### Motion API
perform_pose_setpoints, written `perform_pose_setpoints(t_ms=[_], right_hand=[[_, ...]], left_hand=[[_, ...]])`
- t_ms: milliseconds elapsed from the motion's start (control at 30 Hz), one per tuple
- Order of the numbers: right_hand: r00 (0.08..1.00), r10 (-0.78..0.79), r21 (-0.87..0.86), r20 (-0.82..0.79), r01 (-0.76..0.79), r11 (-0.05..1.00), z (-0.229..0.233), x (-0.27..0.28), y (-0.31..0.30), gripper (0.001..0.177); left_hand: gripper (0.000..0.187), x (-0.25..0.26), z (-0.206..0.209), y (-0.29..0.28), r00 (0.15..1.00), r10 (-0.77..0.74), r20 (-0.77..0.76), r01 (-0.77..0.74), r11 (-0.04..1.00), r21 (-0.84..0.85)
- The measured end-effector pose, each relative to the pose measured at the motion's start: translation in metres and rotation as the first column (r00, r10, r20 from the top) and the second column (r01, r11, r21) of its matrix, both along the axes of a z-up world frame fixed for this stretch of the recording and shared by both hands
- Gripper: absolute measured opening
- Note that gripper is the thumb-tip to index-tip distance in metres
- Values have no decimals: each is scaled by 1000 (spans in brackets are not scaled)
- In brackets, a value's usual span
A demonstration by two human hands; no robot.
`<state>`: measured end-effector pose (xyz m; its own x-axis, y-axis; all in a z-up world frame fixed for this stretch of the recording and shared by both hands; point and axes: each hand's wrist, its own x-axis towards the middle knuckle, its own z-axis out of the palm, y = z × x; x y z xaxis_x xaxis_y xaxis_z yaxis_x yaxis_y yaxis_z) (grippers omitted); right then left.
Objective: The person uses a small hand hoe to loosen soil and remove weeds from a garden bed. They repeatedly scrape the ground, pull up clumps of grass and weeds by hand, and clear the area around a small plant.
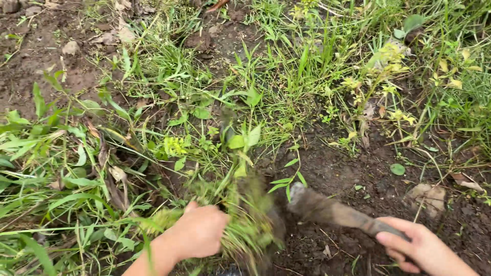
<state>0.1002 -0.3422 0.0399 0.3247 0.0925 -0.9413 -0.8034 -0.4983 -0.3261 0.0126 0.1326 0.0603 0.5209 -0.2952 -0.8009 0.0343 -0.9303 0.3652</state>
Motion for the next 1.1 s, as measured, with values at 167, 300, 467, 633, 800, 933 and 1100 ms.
perform_pose_setpoints(t_ms=[167, 300, 467, 633, 800, 933, 1100], right_hand=[[978, -202, 324, 46, 177, 929, -48, -1, 78, 38], [968, -114, 209, 222, 67, 976, -89, -27, 53, 36], [992, -78, 35, 101, 75, 997, 2, 13, -1, 38], [969, -245, 85, -35, 247, 965, -15, 24, 81, 39], [984, -3, 190, 179, -32, 981, -97, 3, 81, 41], [404, 423, -126, 811, -586, 800, -41, 18, 17, 44], [999, 50, 63, 5, -50, 997, 7, 20, 57, 42]], left_hand=[[33, 38, 7, -27, 914, -330, 237, 295, 940, 174], [64, 68, -27, -29, 894, -363, 261, 283, 911, 300], [73, 69, -74, -35, 909, -267, 321, 146, 924, 354], [40, 46, -102, -39, 876, -201, 439, 49, 942, 332], [17, 35, -87, -24, 854, -80, 515, -29, 979, 201], [18, -8, -55, -24, 888, 21, 460, -92, 987, 133], [23, -36, -49, 3, 877, 113, 467, -162, 984, 68]])
